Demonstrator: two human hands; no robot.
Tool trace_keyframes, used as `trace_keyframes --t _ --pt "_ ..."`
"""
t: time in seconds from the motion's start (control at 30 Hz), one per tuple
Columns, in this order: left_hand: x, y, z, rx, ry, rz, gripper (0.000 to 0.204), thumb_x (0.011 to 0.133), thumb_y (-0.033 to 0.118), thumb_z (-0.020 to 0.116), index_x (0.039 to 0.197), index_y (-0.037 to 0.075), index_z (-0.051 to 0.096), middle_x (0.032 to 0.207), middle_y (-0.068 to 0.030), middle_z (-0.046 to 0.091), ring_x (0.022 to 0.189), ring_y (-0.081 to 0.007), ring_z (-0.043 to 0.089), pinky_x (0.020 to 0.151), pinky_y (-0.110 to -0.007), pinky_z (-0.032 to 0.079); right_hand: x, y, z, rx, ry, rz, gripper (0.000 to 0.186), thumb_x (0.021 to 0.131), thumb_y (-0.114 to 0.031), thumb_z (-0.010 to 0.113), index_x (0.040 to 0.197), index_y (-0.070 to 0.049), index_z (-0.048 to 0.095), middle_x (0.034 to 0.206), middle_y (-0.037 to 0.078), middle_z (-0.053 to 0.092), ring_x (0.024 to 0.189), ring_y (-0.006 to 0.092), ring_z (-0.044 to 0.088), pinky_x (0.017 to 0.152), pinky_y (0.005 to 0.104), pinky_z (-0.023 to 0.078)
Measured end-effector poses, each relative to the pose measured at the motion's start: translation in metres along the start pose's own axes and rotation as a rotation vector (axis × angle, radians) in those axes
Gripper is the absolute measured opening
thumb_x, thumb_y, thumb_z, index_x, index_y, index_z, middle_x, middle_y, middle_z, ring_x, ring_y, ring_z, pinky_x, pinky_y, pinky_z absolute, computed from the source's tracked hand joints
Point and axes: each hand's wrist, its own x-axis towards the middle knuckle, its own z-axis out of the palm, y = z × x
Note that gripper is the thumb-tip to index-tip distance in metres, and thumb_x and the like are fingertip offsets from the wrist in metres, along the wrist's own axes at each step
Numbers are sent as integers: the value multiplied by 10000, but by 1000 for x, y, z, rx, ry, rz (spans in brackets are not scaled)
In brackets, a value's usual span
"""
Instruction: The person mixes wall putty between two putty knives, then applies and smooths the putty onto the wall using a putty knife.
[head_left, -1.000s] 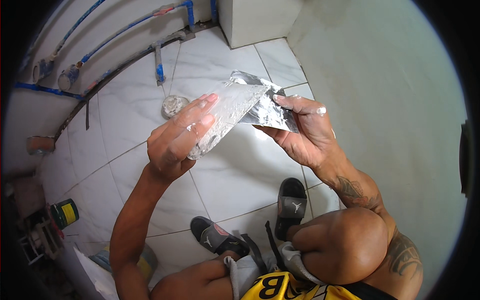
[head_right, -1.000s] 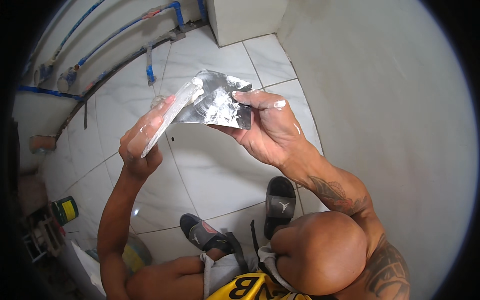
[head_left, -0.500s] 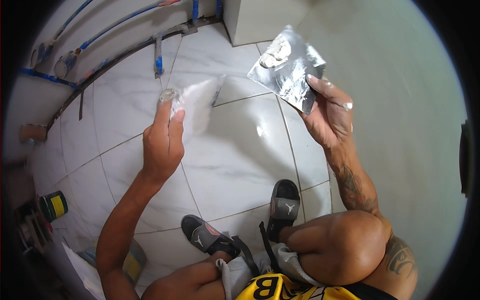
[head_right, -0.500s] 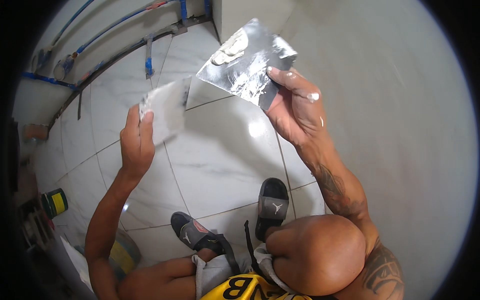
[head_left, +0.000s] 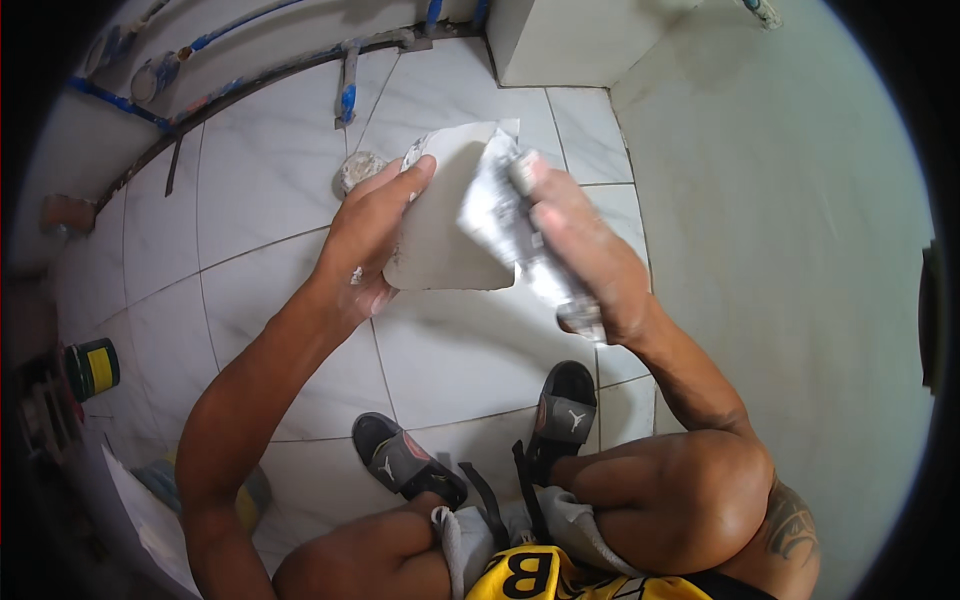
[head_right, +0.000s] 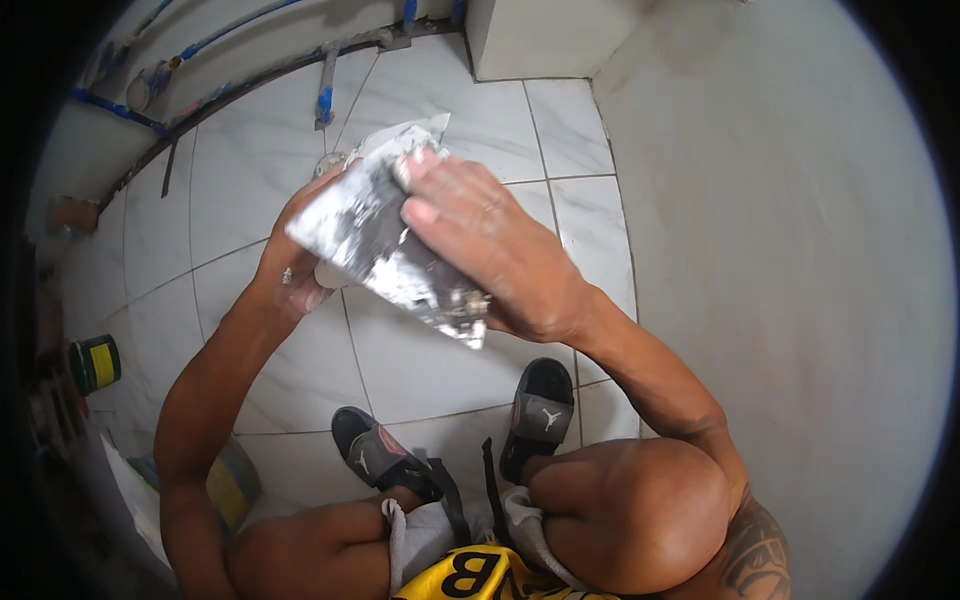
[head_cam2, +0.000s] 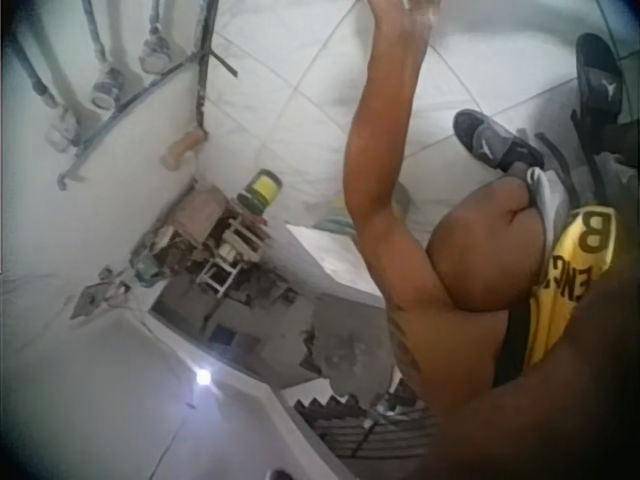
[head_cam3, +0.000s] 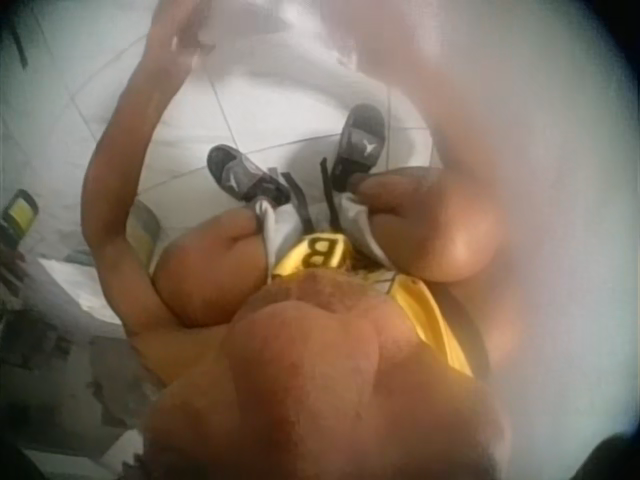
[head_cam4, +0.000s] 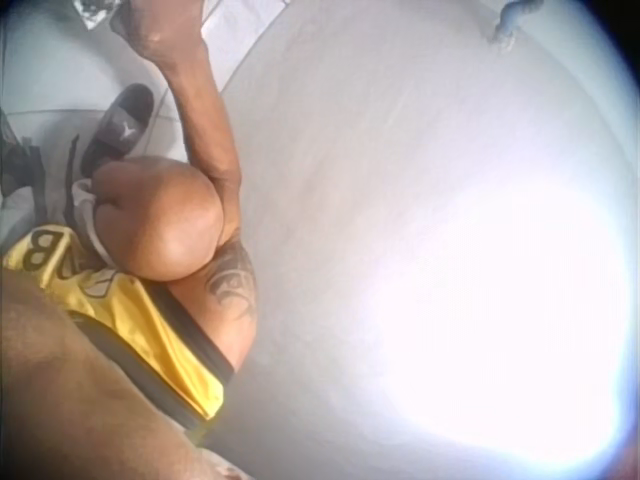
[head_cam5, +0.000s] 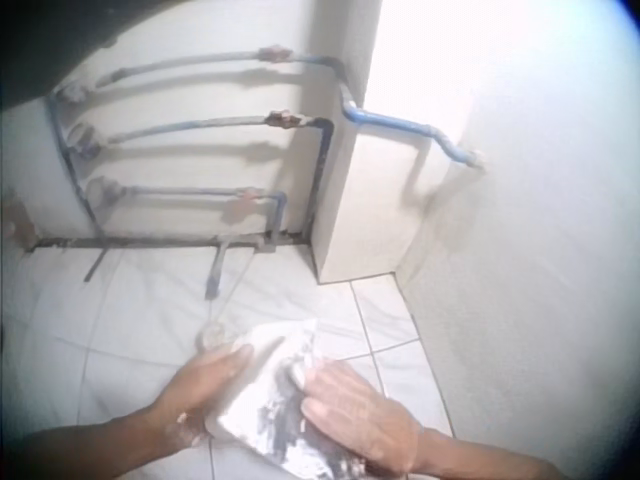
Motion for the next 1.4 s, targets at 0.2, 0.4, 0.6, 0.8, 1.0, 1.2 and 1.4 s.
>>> trace_keyframes --t 0.2,0.4,0.6,0.8,1.0,1.2,1.4 --pt "2 -7 -13 34 75 107 456 1004 268 524 1368 8 435 1222 -127 582 1068 -195 619 871 -325 543 -39 33 10 -246 -223 -3 761 677 161 584 1399 -54 478 1458 193 464 1351 371 443 1129 548 325" --pt "-4 6 -31 37 41 125 543 988 241 552 1393 -73 372 1252 -162 577 1112 -218 610 916 -320 528 -66 47 -8 -265 -210 383 599 766 150 554 1338 -27 540 1270 163 602 1099 224 588 988 354 441" --pt "-5 9 -46 173 33 106 547 989 258 551 1403 -62 391 1253 -149 590 1099 -197 614 906 -310 523 -46 9 -36 27 -45 901 255 970 -23 530 1200 15 633 977 31 647 774 80 509 671 227 448" --pt "-30 26 -53 297 -58 61 467 1003 240 484 1369 -48 454 1177 -137 628 1017 -172 645 860 -297 537 -4 -22 -55 -191 -383 431 513 757 158 584 1224 -50 623 1151 153 654 988 320 645 847 379 542" --pt "-40 14 -68 265 -95 59 496 932 159 487 1375 -60 437 1153 -145 632 987 -181 659 846 -292 544 46 -33 -61 -387 -680 -65 405 849 -98 577 1250 -78 623 1146 128 648 1022 289 642 880 422 518" --pt "-43 -14 -78 141 -19 116 515 926 144 500 1391 -64 423 1178 -154 628 1017 -195 654 867 -294 532 65 -32 -37 -466 -733 -266 402 826 -136 581 1203 -2 617 1172 160 640 1060 288 639 915 433 511" --pt "-43 -39 -103 89 55 188 514 949 151 557 1394 -69 422 1190 -163 628 1032 -181 647 884 -298 522 45 -29 -5 -405 -765 -209 383 836 -129 571 1198 -6 604 1225 173 619 1098 297 628 959 444 490"
